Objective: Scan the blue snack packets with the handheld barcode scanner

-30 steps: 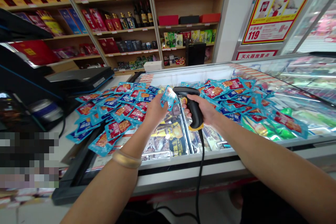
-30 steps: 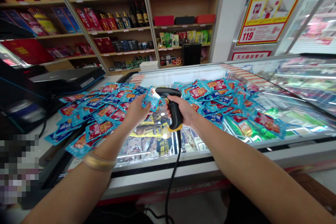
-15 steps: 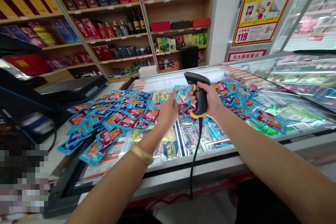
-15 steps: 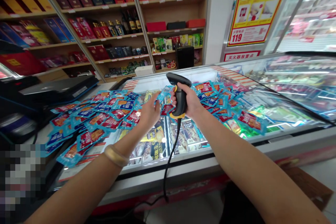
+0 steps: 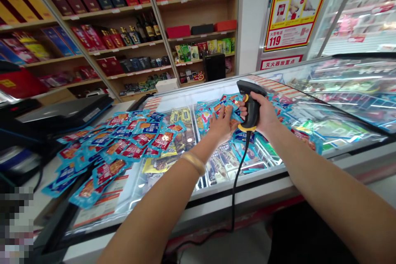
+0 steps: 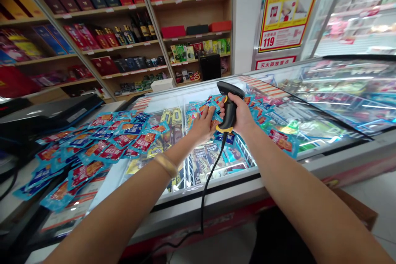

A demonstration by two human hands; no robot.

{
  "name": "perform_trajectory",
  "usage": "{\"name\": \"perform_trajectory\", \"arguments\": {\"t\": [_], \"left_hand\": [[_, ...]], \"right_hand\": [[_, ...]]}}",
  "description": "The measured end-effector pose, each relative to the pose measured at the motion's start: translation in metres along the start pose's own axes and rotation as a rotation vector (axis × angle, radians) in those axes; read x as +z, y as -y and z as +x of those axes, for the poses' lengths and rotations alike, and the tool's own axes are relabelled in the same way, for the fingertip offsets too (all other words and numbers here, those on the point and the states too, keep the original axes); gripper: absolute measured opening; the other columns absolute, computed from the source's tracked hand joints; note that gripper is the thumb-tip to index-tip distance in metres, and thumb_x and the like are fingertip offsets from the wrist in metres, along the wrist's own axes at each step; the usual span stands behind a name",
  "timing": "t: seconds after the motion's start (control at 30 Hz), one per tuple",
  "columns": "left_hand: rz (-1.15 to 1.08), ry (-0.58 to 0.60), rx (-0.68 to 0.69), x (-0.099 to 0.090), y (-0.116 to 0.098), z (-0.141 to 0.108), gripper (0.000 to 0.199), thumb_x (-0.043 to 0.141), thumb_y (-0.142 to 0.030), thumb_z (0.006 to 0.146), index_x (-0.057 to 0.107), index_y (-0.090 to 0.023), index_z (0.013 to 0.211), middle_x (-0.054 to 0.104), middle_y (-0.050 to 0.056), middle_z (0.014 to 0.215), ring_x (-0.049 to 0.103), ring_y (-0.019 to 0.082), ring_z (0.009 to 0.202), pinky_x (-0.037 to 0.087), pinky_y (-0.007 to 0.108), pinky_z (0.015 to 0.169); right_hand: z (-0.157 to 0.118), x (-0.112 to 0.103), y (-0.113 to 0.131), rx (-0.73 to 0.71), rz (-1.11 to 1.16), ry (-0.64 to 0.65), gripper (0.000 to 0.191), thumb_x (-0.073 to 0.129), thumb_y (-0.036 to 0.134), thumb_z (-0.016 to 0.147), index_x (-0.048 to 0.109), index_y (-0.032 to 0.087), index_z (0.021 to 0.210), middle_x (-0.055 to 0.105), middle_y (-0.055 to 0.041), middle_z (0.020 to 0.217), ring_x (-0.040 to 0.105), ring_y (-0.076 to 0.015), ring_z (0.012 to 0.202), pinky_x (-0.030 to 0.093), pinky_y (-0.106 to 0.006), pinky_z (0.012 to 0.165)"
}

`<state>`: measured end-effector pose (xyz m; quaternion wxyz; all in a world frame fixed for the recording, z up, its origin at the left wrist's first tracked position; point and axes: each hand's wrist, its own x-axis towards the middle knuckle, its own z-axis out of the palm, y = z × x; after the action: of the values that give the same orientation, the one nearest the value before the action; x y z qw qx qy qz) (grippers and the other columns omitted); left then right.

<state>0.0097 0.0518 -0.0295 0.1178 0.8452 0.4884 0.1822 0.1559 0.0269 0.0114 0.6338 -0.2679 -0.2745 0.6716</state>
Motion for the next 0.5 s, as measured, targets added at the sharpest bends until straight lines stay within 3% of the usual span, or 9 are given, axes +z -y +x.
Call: {"name": "perform_trajectory", "arguments": {"t": [0.13,0.3,0.5], "left_hand": [[-0.087,-0.044,0.028,0.001,0.003,0.004,0.073,0.047,-0.057,0.089,0.024,-0.027,0.151,0.016,0.014,0.161,0.011,0.04,0.147,0.019,0.062,0.113],[-0.152,-0.132,0.024,-0.011,0.009,-0.009,0.073,0.05,-0.057,0.088,0.026,-0.027,0.15,0.015,0.012,0.161,0.004,0.037,0.148,0.014,0.057,0.116],[-0.08,-0.241,0.012,-0.045,0.038,-0.038,0.065,0.052,-0.041,0.09,0.031,-0.019,0.147,0.027,0.018,0.156,0.021,0.029,0.146,0.022,0.045,0.117]], "right_hand": [[0.002,-0.004,0.002,-0.024,-0.009,0.01,0.02,0.061,0.036,0.081,0.054,0.018,0.076,0.053,0.0006,0.063,0.047,-0.0086,0.047,0.043,-0.019,0.042],[-0.004,-0.001,0.005,-0.011,-0.017,-0.02,0.018,0.059,0.035,0.082,0.055,0.018,0.078,0.053,0.0008,0.062,0.045,-0.0081,0.046,0.042,-0.018,0.041],[-0.008,0.001,0.004,-0.017,-0.032,-0.022,0.016,0.058,0.033,0.083,0.056,0.017,0.079,0.053,0.0004,0.062,0.046,-0.0083,0.046,0.042,-0.018,0.04]]}}
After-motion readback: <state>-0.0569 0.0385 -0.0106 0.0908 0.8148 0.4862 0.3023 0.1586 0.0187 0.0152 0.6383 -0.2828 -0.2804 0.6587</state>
